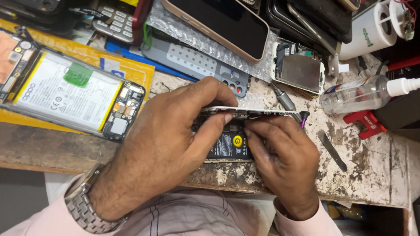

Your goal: The person connects a screen assembly to a mobile phone frame and uses a screwdriver to tighten screws on the internal components.

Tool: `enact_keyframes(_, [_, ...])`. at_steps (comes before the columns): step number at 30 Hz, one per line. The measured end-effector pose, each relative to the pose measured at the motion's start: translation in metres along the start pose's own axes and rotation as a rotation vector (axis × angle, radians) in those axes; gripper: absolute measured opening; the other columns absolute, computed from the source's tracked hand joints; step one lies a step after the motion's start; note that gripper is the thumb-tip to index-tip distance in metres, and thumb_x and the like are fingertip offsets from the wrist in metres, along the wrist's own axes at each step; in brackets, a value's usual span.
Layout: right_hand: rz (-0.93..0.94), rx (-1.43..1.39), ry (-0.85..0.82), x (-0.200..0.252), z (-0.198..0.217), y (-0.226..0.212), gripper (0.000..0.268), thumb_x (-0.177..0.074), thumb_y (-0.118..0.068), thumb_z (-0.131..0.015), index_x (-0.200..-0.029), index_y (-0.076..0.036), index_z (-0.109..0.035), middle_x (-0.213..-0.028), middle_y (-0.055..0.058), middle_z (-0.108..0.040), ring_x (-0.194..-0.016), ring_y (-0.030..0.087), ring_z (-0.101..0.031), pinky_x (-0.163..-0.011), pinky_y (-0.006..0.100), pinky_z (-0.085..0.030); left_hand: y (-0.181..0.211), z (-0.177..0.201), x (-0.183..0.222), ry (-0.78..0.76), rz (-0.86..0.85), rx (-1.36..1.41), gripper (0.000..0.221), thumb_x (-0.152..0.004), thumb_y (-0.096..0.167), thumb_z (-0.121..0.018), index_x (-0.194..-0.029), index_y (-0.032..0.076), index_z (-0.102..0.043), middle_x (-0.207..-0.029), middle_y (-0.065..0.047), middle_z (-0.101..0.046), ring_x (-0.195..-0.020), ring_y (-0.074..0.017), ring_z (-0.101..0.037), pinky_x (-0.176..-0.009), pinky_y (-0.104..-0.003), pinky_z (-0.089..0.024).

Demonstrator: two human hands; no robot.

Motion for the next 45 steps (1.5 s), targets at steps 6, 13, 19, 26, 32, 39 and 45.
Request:
enact_keyframes(6, [-0.002,-0.021,-0.031,0.0,-0.002,0.005,0.017,-0.087,0.001,-0.079,-0.101,-0.002,-0.072,-0.096,0.009,-0.07,-0.087,0.022,-0.07,-0.077,0.033,-0.056,-0.003,-0.001,0.001,0.007,-0.005,-0.044,0.016,-0.098,0.016,-0.064,-0.11,0.006,-0.064,-0.093,-0.008,-0.076,-0.084,-0.0236,-0.077,-0.071,-0.037,-0.058])
enact_keyframes(13, [0.105,0.078,-0.113,-0.005,-0.006,-0.006,0.02,-0.086,0.0,-0.077,-0.104,-0.002,-0.071,-0.099,0.011,-0.07,-0.092,0.029,-0.067,-0.08,0.039,-0.056,0.001,-0.001,0.006,0.018,-0.045,-0.069,0.013,-0.098,0.015,-0.064,-0.107,0.005,-0.064,-0.093,-0.008,-0.076,-0.084,-0.0239,-0.077,-0.072,-0.038,-0.058])
enact_keyframes(19, [0.117,0.079,-0.098,-0.004,-0.005,-0.01,0.02,-0.087,0.001,-0.077,-0.105,-0.002,-0.07,-0.103,0.011,-0.071,-0.094,0.03,-0.067,-0.082,0.039,-0.055,0.002,-0.002,0.008,0.018,-0.046,-0.058,0.013,-0.097,0.015,-0.065,-0.105,0.005,-0.065,-0.092,-0.008,-0.076,-0.085,-0.0235,-0.077,-0.073,-0.037,-0.058])
enact_keyframes(26, [0.115,0.058,-0.099,0.003,-0.003,-0.007,0.028,-0.085,0.006,-0.071,-0.111,-0.004,-0.071,-0.107,0.011,-0.07,-0.098,0.029,-0.066,-0.087,0.04,-0.055,0.004,0.0,0.01,0.035,-0.053,-0.066,0.013,-0.097,0.015,-0.065,-0.107,0.006,-0.067,-0.093,-0.009,-0.076,-0.084,-0.025,-0.076,-0.073,-0.038,-0.058])
enact_keyframes(32, [0.107,0.086,-0.069,0.012,-0.003,-0.004,0.032,-0.084,0.006,-0.071,-0.114,-0.005,-0.072,-0.109,0.01,-0.07,-0.1,0.028,-0.066,-0.088,0.039,-0.055,0.005,-0.001,0.012,0.046,-0.082,-0.083,0.014,-0.098,0.015,-0.065,-0.108,0.006,-0.066,-0.094,-0.009,-0.076,-0.086,-0.0248,-0.076,-0.074,-0.038,-0.058])
enact_keyframes(39, [0.153,0.15,-0.07,0.019,-0.002,-0.023,0.039,-0.082,0.008,-0.071,-0.121,-0.001,-0.071,-0.118,0.014,-0.069,-0.106,0.031,-0.066,-0.092,0.04,-0.056,0.007,0.0,0.013,0.053,-0.087,-0.079,0.012,-0.098,0.014,-0.065,-0.107,0.006,-0.066,-0.092,-0.008,-0.076,-0.084,-0.0246,-0.076,-0.073,-0.038,-0.058])
enact_keyframes(45, [0.158,0.211,-0.108,0.023,-0.005,-0.031,0.047,-0.078,0.01,-0.068,-0.125,0.0,-0.068,-0.122,0.016,-0.066,-0.11,0.035,-0.065,-0.096,0.045,-0.054,0.005,-0.002,0.014,0.058,-0.076,-0.103,0.012,-0.097,0.015,-0.066,-0.106,0.008,-0.066,-0.092,-0.007,-0.075,-0.083,-0.0244,-0.075,-0.072,-0.038,-0.057])
Point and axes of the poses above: each hand's wrist, its own x-axis away from the middle knuckle, its own z-axis out of the back of the hand, y = z × x, the point moved 10 cm from there along -x, towards the middle knuckle
